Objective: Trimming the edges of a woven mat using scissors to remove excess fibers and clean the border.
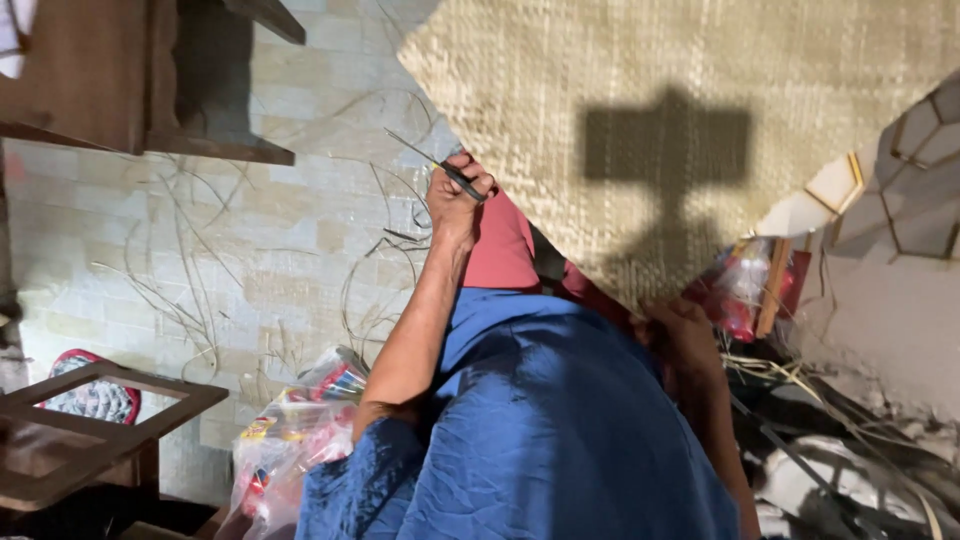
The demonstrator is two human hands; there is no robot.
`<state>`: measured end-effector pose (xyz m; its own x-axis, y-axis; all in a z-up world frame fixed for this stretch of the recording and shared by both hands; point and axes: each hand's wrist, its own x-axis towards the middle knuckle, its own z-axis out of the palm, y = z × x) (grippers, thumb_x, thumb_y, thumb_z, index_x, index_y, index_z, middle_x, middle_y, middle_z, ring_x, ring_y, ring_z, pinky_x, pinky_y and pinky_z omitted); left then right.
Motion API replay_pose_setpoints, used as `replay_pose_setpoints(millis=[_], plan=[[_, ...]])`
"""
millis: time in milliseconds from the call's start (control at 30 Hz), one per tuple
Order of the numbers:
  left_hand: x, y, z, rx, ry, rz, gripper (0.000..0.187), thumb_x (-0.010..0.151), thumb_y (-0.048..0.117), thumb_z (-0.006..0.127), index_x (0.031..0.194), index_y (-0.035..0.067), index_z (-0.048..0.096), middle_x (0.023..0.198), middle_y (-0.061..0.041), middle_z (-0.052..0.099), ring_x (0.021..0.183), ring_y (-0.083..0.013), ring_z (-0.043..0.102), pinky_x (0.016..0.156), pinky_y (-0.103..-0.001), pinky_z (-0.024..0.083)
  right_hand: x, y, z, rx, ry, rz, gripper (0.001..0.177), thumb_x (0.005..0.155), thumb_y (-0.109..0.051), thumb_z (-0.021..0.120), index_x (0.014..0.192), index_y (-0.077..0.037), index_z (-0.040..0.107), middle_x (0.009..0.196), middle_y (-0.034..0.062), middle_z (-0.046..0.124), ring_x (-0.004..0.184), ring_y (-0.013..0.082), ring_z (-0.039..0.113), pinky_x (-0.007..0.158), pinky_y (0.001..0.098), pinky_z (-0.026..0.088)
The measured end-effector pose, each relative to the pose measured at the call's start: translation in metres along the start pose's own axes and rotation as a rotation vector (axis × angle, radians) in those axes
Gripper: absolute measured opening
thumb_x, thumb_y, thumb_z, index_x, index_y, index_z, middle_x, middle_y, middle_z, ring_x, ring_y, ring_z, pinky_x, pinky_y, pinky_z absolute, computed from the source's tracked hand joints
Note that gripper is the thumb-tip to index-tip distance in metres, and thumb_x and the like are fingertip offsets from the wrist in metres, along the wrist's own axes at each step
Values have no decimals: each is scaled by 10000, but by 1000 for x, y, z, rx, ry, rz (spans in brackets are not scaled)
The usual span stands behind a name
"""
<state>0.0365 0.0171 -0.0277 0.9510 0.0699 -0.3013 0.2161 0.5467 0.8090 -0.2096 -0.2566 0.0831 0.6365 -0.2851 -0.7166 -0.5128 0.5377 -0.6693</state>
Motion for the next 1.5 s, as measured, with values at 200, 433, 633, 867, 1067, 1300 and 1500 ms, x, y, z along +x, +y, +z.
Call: replay_pose_setpoints(millis=[200, 433, 633, 867, 1067, 1300, 1500], plan=[[17, 25, 2, 64, 22, 84, 493, 784, -90, 860, 1186, -23, 582, 864, -145, 719, 688, -229, 756, 615, -327, 702, 17, 19, -47, -155, 17, 30, 149, 920, -27, 725, 862, 9, 593, 571, 243, 586, 444, 303, 623, 473, 382, 531], [30, 42, -6, 47, 59, 145, 508, 818, -84, 834, 1229, -6, 545, 917, -182, 744, 724, -249, 768, 630, -354, 712, 11, 8, -63, -291, -81, -81, 159, 786, 134, 775, 797, 69, 631, 557, 191, 560, 541, 213, 656, 503, 364, 532], [33, 55, -6, -13, 46, 111, 512, 814, -111, 823, 1240, -16, 553, 934, -185, 749, 735, -257, 775, 639, -359, 717, 9, 22, -74, -47, 65, -58, 239, 862, 39, 782, 734, 10, 583, 559, 155, 531, 458, 224, 624, 434, 348, 509], [35, 51, -11, -90, 34, 50, 514, 813, -112, 818, 1252, -6, 571, 940, -172, 750, 740, -273, 772, 654, -397, 715, 18, 19, -64, -57, 25, -53, 240, 903, 0, 763, 775, -8, 560, 623, 115, 525, 495, 218, 583, 499, 358, 508], [-5, 17, -8, 35, 24, -60, 581, 849, 65, 864, 1339, 58, 550, 1036, -111, 723, 854, -217, 752, 760, -418, 701, 14, 25, -15, -4, -31, 177, 184, 924, -64, 737, 967, 50, 598, 765, 179, 636, 675, 308, 716, 659, 469, 571], [-22, -28, -50, 164, -46, 73, 907, 735, -81, 921, 1466, 104, 417, 1189, -123, 699, 1041, -218, 725, 949, -393, 653, 7, -22, 110, -63, -129, 217, 527, 819, -48, 821, 1197, 191, 542, 983, 380, 665, 830, 519, 728, 697, 609, 602], [-25, 38, -22, 400, -106, 168, 956, 742, -96, 912, 1520, 48, 374, 1272, -179, 694, 1110, -219, 677, 998, -384, 627, 66, 12, 81, 207, 113, 34, 420, 666, 45, 870, 977, 102, 593, 807, 124, 600, 673, 248, 706, 573, 403, 654]])
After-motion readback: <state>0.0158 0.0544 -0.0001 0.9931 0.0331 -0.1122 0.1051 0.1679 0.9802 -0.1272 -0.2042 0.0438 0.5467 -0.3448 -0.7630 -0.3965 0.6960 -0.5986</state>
